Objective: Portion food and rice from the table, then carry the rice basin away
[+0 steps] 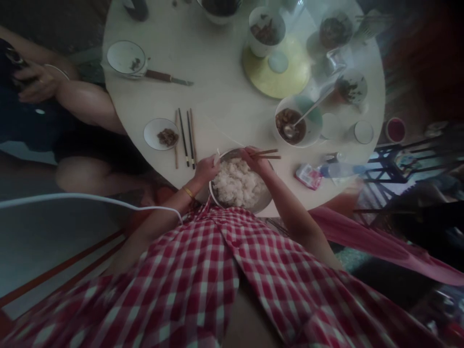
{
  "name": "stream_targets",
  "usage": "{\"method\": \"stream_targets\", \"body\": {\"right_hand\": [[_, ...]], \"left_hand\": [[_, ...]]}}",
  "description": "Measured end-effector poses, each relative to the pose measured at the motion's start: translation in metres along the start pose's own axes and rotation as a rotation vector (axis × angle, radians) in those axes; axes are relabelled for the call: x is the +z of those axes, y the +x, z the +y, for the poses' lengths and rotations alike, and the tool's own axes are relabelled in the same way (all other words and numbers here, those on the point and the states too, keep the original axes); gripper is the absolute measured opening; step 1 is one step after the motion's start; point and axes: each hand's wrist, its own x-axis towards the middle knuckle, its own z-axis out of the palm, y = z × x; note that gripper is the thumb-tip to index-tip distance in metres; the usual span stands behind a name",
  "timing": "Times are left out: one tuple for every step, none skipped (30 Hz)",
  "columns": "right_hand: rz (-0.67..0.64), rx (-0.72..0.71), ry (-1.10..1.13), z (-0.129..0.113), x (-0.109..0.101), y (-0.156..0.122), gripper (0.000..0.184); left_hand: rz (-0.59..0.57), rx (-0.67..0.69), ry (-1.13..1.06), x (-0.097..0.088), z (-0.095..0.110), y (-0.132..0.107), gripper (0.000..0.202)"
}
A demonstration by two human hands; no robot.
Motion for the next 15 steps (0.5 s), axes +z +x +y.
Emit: {"method": "stream_targets", "body": {"right_hand": [[0.001,0.000,0.016,-0.001,-0.001,-0.001,0.044],[-0.001,-0.008,0.027,-0.003,0.000,-0.002,0.044],[-0.005,-0.021,0.029,-0.004,0.001,-0.002,0.044],[-0.007,-0.035,0.022,-0.005,0.003,-0.001,0.043],[-0.005,-0.048,0.009,-0.004,0.004,0.000,0.042],[0.001,-0.055,-0.006,-0.002,0.005,0.001,0.041],[0.011,-0.051,-0.019,0.001,0.004,0.002,0.041],[0.027,-0.038,-0.026,0.006,0.003,0.002,0.041],[0.048,-0.021,-0.027,0.010,0.000,0.002,0.042],[0.074,-0.007,-0.024,0.015,-0.003,0.000,0.042],[0.101,0.003,-0.017,0.019,-0.006,-0.002,0.041],[0.124,0.011,-0.009,0.023,-0.007,-0.005,0.041],[0.134,0.021,-0.002,0.026,-0.007,-0.008,0.040],[0.135,0.039,-0.001,0.029,-0.006,-0.012,0.040],[0.128,0.067,-0.006,0.031,-0.003,-0.015,0.040]], "left_hand": [[-0.001,0.003,-0.002,0.001,-0.001,0.000,0.042],[0.001,0.006,-0.005,0.001,-0.001,0.000,0.042],[0.005,0.010,-0.006,0.002,-0.002,0.001,0.042],[0.011,0.015,-0.008,0.002,-0.002,0.001,0.042],[0.016,0.018,-0.008,0.002,-0.002,0.001,0.042],[0.020,0.018,-0.006,0.002,-0.002,0.001,0.041],[0.019,0.017,-0.003,0.002,-0.002,0.001,0.040],[0.015,0.014,0.001,0.002,-0.001,0.000,0.039],[0.012,0.010,0.006,0.001,-0.001,0.000,0.039],[0.009,0.005,0.011,0.001,0.000,-0.001,0.039],[0.007,0.003,0.016,0.001,0.000,-0.001,0.039],[0.007,0.001,0.019,0.001,0.000,-0.001,0.039],[0.010,0.000,0.022,0.001,0.000,-0.001,0.040],[0.015,-0.003,0.024,0.001,0.000,-0.001,0.041],[0.019,-0.004,0.024,0.001,0.000,-0.001,0.041]]}}
